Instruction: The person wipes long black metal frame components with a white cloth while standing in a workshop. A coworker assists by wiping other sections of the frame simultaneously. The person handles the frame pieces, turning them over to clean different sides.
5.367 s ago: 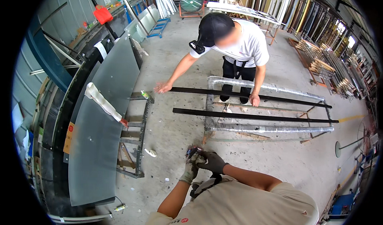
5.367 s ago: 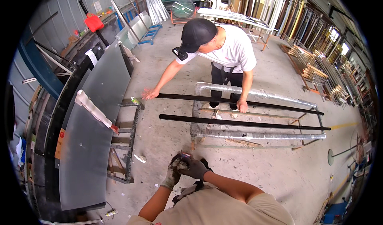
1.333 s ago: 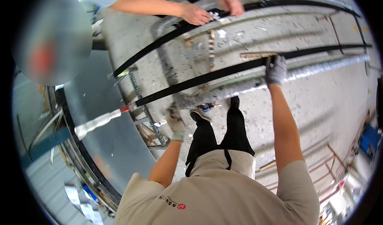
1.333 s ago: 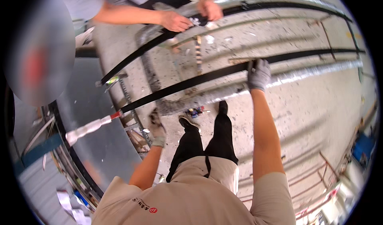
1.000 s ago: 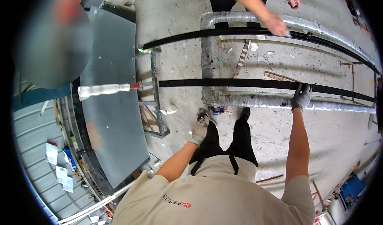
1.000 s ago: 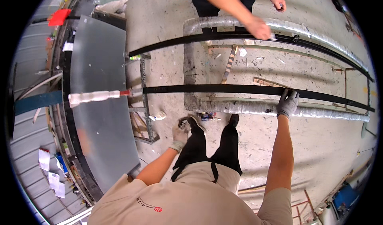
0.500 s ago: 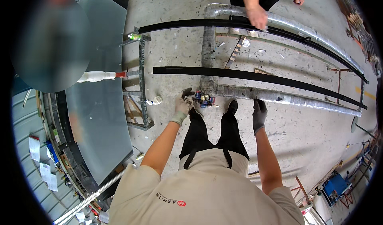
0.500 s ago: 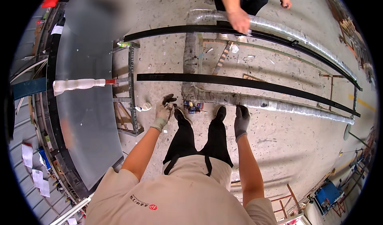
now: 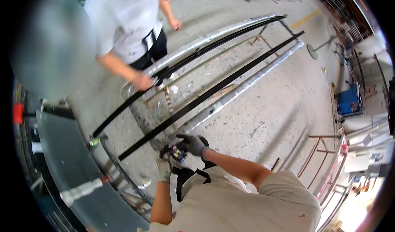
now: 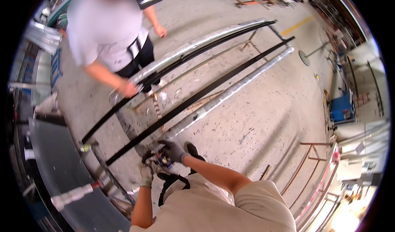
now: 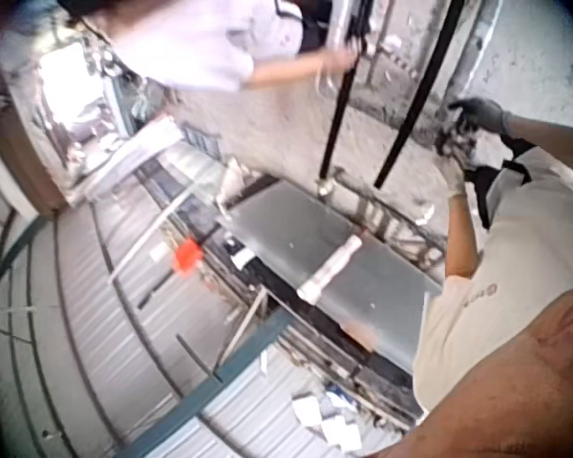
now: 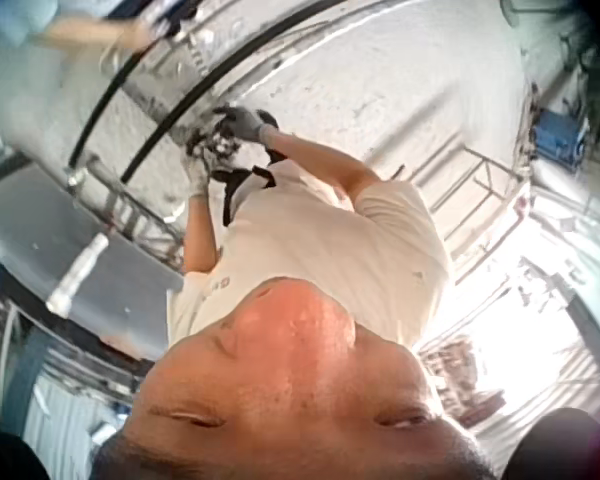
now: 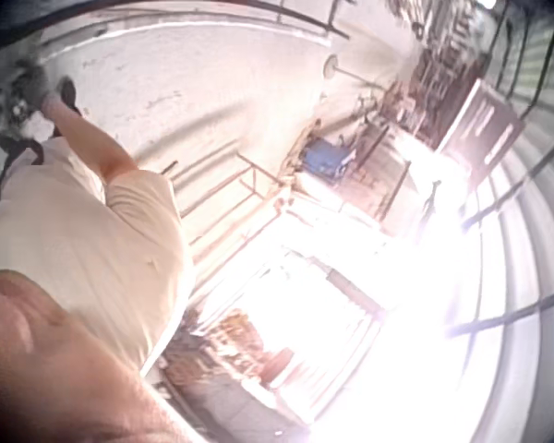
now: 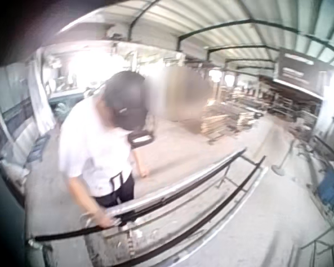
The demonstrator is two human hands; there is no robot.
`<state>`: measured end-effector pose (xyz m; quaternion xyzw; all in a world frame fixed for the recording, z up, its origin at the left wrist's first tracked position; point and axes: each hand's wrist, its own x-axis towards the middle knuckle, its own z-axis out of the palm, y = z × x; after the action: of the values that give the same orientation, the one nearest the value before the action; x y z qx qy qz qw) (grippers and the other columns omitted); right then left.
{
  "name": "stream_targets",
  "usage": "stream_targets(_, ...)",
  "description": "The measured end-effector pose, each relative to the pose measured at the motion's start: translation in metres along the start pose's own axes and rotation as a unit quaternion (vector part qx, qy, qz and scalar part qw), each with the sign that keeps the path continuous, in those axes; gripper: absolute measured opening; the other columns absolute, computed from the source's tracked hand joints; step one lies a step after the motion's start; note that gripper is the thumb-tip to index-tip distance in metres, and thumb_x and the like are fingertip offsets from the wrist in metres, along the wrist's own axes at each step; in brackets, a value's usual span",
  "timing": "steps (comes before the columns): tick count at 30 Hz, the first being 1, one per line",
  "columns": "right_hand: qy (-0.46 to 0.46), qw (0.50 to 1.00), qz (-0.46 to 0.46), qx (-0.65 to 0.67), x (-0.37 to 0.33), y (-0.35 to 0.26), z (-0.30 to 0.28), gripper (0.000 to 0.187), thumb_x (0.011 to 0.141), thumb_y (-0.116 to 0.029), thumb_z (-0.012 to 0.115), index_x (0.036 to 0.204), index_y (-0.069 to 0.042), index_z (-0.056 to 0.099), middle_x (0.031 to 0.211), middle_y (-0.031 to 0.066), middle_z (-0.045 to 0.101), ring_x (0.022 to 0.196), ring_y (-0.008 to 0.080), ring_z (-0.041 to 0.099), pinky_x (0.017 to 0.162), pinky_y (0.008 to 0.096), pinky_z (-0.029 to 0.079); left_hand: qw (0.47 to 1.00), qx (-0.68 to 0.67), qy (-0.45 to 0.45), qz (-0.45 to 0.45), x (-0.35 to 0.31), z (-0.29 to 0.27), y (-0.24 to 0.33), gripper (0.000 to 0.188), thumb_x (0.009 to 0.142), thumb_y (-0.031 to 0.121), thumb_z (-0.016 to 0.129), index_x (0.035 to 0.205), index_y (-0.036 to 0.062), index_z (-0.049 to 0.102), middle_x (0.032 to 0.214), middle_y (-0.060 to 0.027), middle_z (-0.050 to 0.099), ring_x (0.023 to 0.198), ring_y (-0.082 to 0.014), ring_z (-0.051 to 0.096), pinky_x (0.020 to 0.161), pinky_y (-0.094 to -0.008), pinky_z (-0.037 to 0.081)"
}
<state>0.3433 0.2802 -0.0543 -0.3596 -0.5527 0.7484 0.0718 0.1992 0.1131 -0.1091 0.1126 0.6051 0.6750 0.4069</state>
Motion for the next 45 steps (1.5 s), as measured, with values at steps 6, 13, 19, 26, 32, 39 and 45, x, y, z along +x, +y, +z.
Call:
stream_targets(6,-0.074,0.923,-0.072,-0.370,-0.039,-0.025,-0.036,0.055,0.101,-0.025,0.055,0.154,-0.019,0.045,0.097,0.0232,0.073,0.093,0.0420,0.070,0.087,0.0508,0.053,0.886,0.397,-0.240,-0.022,-0.022,0.070,0.051,0.036,0.094,0.008,0.062,0.129,0.0010,0.062,0.110,-0.0125,0.071,0.100,-0.0242,0.068,0.088,-0.0379,0.054)
stream_targets(13,-0.078,0.929,-0.042,-0.360,-0.042,0.008,-0.080,0.056,0.098,-0.027,0.057,0.152,-0.018,0.047,0.106,0.0249,0.072,0.099,0.0415,0.068,0.090,0.0510,0.052,0.802,0.492,-0.331,0.072,-0.013,0.114,0.034,0.038,0.091,0.008,0.065,0.129,0.0025,0.061,0.115,-0.0160,0.070,0.107,-0.0280,0.068,0.091,-0.0376,0.054)
stream_targets(19,-0.043,0.951,-0.095,-0.290,-0.057,0.010,-0.104,0.049,0.095,-0.025,0.057,0.143,-0.014,0.056,0.101,0.0171,0.074,0.094,0.0374,0.070,0.086,0.0479,0.054,0.750,0.535,-0.356,0.158,-0.011,0.161,0.068,0.024,0.092,0.013,0.064,0.113,0.0031,0.070,0.106,-0.0175,0.073,0.098,-0.0373,0.070,0.084,-0.0425,0.055)
stream_targets(26,0.022,0.937,-0.080,-0.339,-0.071,0.002,-0.106,0.025,0.096,-0.025,0.058,0.112,-0.011,0.070,0.094,0.0130,0.075,0.082,0.0318,0.072,0.077,0.0449,0.056,0.724,0.585,-0.339,0.140,-0.001,0.152,0.072,0.029,0.097,0.033,0.060,0.107,0.0077,0.073,0.100,-0.0215,0.072,0.095,-0.0444,0.068,0.081,-0.0505,0.054)
stream_targets(32,0.087,0.944,-0.044,-0.316,-0.104,-0.006,-0.079,0.023,0.093,-0.026,0.061,0.103,-0.008,0.072,0.096,0.0199,0.073,0.090,0.0408,0.069,0.084,0.0497,0.054,0.793,0.484,-0.330,0.170,-0.013,0.129,0.061,0.023,0.093,0.026,0.065,0.103,0.0064,0.073,0.097,-0.0207,0.073,0.091,-0.0417,0.069,0.078,-0.0482,0.055)
stream_targets(39,0.068,0.916,0.081,-0.387,-0.149,0.001,-0.045,0.028,0.096,-0.030,0.058,0.105,-0.007,0.071,0.102,0.0201,0.072,0.099,0.0409,0.068,0.089,0.0491,0.053,0.790,0.440,-0.404,0.136,-0.039,0.098,0.004,0.023,0.093,0.023,0.066,0.106,0.0044,0.073,0.100,-0.0190,0.074,0.093,-0.0381,0.071,0.080,-0.0447,0.055)
stream_targets(45,0.061,0.901,0.042,-0.428,-0.156,0.033,-0.075,0.031,0.100,-0.034,0.054,0.108,-0.010,0.070,0.104,0.0191,0.072,0.102,0.0397,0.068,0.089,0.0493,0.052,0.803,0.414,-0.418,0.097,-0.061,0.137,0.035,0.028,0.095,0.026,0.065,0.113,0.0057,0.072,0.102,-0.0184,0.074,0.098,-0.0366,0.071,0.086,-0.0426,0.056)
